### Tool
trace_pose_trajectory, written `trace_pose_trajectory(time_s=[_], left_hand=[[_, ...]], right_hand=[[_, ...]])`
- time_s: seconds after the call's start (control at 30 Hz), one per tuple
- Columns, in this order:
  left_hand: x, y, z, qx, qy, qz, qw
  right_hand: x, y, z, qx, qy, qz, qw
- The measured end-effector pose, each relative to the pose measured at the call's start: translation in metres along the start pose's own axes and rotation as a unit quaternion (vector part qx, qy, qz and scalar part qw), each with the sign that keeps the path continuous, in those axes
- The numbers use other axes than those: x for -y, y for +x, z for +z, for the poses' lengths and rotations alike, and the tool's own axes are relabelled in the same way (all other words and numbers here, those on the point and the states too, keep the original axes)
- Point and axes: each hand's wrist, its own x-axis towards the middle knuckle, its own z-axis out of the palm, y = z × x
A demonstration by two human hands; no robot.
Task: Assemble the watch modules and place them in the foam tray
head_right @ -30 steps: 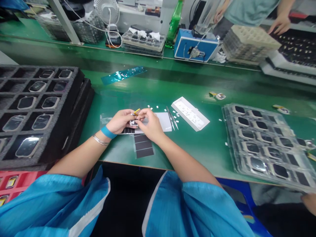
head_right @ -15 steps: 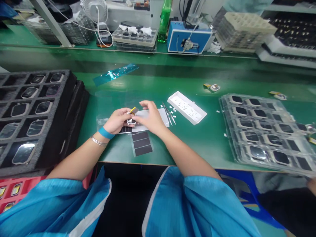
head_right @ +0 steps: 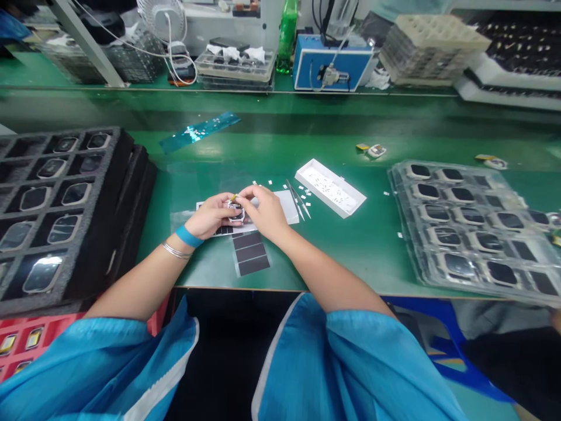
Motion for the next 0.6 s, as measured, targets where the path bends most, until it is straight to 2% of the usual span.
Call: trace_pose_trajectory(time_s=[0.1, 0.2, 0.33, 0.4, 0.5, 0.53, 0.6], left_hand=[[-0.003, 0.000, 0.000, -0.024, -0.029, -0.012, 0.999], [-0.008, 0.000, -0.003, -0.015, -0.105, -0.038, 0.994], [-0.011, 0.000, -0.007, -0.007, -0.155, -0.045, 0.987], [-0.010, 0.000, -0.008, -0.002, -0.143, -0.030, 0.989], [-0.006, 0.000, -0.009, 0.015, -0.109, 0.002, 0.994], [-0.005, 0.000, -0.010, 0.020, -0.097, 0.013, 0.995], [-0.002, 0.000, -0.010, 0.031, -0.075, 0.033, 0.996]], right_hand=[[-0.002, -0.002, 0.003, 0.009, -0.076, -0.063, 0.995], [-0.004, -0.003, 0.004, 0.029, -0.153, -0.130, 0.979], [-0.007, -0.003, 0.004, 0.065, -0.183, -0.152, 0.969], [-0.009, -0.002, 0.003, 0.065, -0.154, -0.127, 0.978], [-0.014, 0.000, 0.003, 0.045, -0.031, -0.031, 0.998], [-0.016, 0.001, 0.004, 0.053, 0.032, 0.010, 0.998], [-0.019, 0.003, 0.004, 0.105, 0.159, 0.083, 0.978]])
